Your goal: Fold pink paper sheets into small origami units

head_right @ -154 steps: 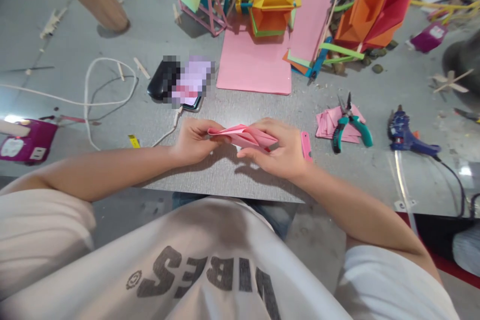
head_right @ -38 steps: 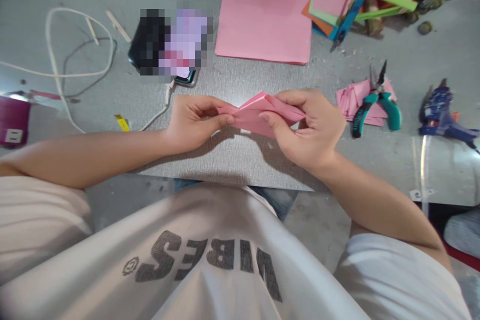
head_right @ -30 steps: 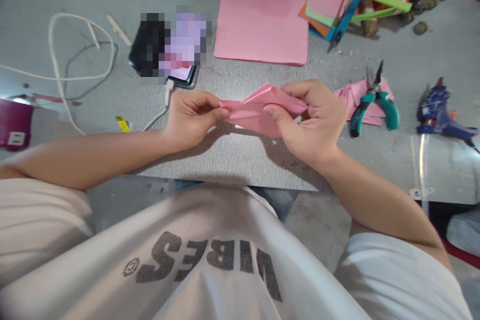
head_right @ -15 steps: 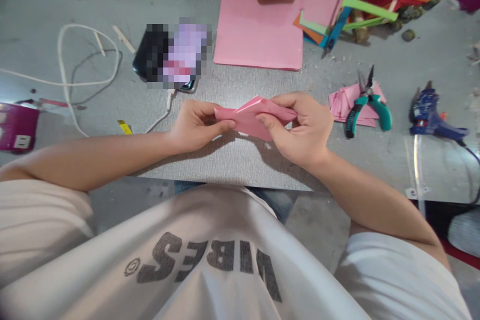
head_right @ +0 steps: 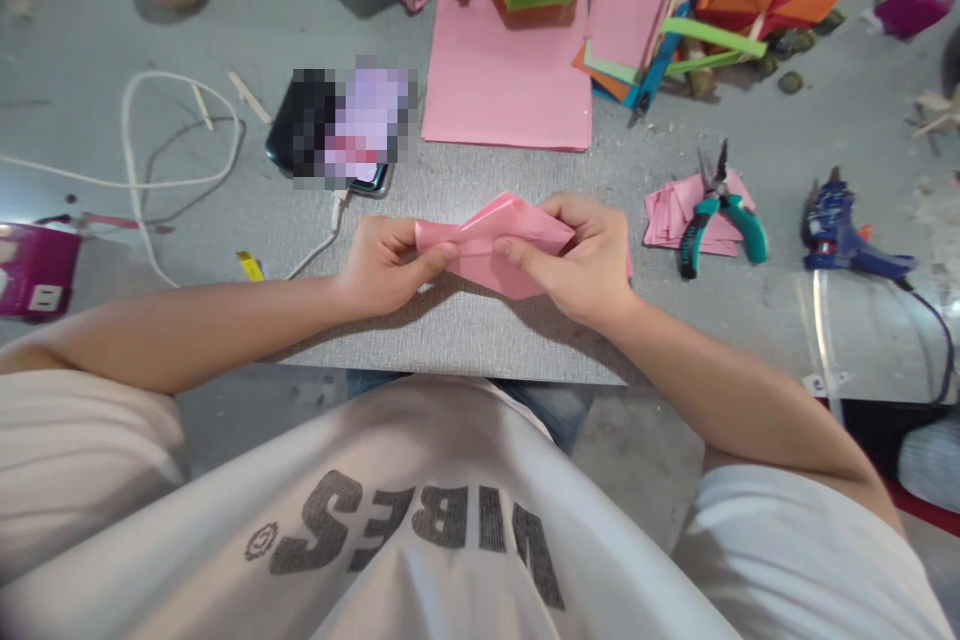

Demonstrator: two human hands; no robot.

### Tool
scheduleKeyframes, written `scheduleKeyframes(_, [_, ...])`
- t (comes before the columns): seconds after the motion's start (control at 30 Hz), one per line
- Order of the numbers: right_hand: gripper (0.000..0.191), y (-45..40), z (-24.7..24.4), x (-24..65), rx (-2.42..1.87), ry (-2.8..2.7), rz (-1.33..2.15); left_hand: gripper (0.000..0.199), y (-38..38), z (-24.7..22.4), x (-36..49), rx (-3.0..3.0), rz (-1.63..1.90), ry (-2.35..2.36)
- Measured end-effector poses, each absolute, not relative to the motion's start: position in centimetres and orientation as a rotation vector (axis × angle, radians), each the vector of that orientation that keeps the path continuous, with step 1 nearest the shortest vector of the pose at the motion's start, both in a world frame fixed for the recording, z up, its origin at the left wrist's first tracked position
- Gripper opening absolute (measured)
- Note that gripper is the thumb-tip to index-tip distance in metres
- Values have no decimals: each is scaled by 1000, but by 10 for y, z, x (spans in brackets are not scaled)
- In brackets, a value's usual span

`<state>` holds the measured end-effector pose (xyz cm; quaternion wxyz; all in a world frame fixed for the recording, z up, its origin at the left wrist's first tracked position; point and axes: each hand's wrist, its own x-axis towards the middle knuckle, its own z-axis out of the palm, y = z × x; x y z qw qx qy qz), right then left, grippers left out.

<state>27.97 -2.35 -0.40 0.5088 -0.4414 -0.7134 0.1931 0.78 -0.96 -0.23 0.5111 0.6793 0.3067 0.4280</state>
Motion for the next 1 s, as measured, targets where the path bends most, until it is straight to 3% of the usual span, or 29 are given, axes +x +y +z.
scheduleKeyframes(0.33, [12, -42, 37, 269, -993, -1828, 586, 61, -15, 9, 4, 1809, 909, 580])
scheduleKeyframes(0.43, [15, -45, 44, 269, -1066, -1913, 515, 64, -16, 8, 5, 1794, 894, 585])
scheduleKeyframes(0.67, [19, -46, 44, 269, -1111, -1967, 344, 50, -16, 5, 7, 1716, 811, 633])
scheduleKeyframes(0.87, [13, -44, 40, 271, -1107, -1970, 422, 45, -17, 5, 8, 1739, 827, 712])
scheduleKeyframes(1.0, [44, -46, 42, 268, -1162, -1965, 588, 35, -21, 5, 6, 1810, 926, 773])
